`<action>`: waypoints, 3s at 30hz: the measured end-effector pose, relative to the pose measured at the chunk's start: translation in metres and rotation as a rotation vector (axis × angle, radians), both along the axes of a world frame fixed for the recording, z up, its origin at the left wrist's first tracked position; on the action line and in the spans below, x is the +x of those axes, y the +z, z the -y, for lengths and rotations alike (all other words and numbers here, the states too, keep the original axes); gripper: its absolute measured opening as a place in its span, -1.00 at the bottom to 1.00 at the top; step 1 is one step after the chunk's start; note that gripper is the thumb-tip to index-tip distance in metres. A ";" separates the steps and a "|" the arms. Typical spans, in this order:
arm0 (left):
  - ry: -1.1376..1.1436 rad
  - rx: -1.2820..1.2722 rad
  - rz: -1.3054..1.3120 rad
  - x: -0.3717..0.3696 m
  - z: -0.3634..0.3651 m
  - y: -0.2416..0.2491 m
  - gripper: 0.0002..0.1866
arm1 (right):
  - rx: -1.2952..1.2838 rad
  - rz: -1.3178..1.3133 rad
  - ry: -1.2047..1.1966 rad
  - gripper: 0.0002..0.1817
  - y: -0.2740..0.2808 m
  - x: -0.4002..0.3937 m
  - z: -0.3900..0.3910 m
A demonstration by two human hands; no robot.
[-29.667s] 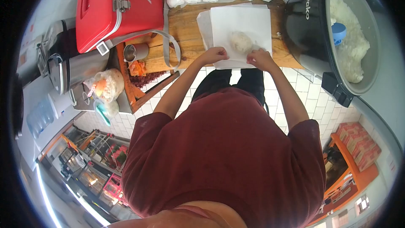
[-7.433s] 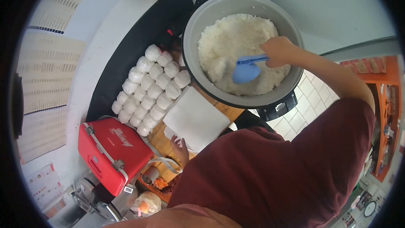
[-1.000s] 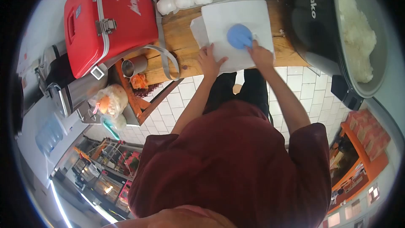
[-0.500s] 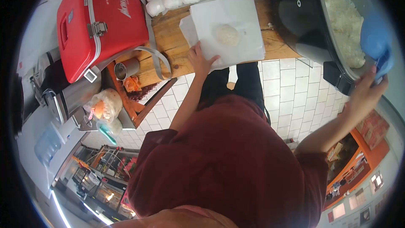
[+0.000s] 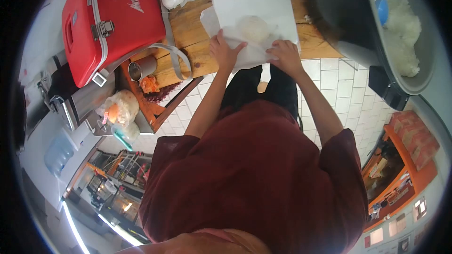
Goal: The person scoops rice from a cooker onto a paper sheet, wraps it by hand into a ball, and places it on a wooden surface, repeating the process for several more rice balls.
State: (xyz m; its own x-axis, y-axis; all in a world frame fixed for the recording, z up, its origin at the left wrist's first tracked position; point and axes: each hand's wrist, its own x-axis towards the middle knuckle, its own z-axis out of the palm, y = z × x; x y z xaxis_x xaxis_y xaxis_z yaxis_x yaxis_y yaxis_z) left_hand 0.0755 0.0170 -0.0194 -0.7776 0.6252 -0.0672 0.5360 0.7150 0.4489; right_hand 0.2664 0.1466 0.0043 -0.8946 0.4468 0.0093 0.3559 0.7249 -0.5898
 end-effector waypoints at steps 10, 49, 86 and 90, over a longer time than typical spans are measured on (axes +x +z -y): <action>-0.051 0.025 -0.084 0.007 -0.002 -0.003 -0.06 | -0.024 -0.039 -0.051 -0.78 -0.023 -0.009 -0.006; -0.944 -0.162 0.082 -0.055 0.027 0.051 -0.81 | -0.023 0.176 0.132 -0.90 0.027 0.020 -0.033; -1.216 0.184 -0.610 0.017 -0.008 -0.012 -0.48 | 0.116 0.576 0.379 -0.51 0.017 -0.220 -0.100; -1.208 0.194 -0.465 0.016 -0.007 -0.018 -0.41 | 0.162 0.509 0.489 -0.56 0.014 -0.205 -0.119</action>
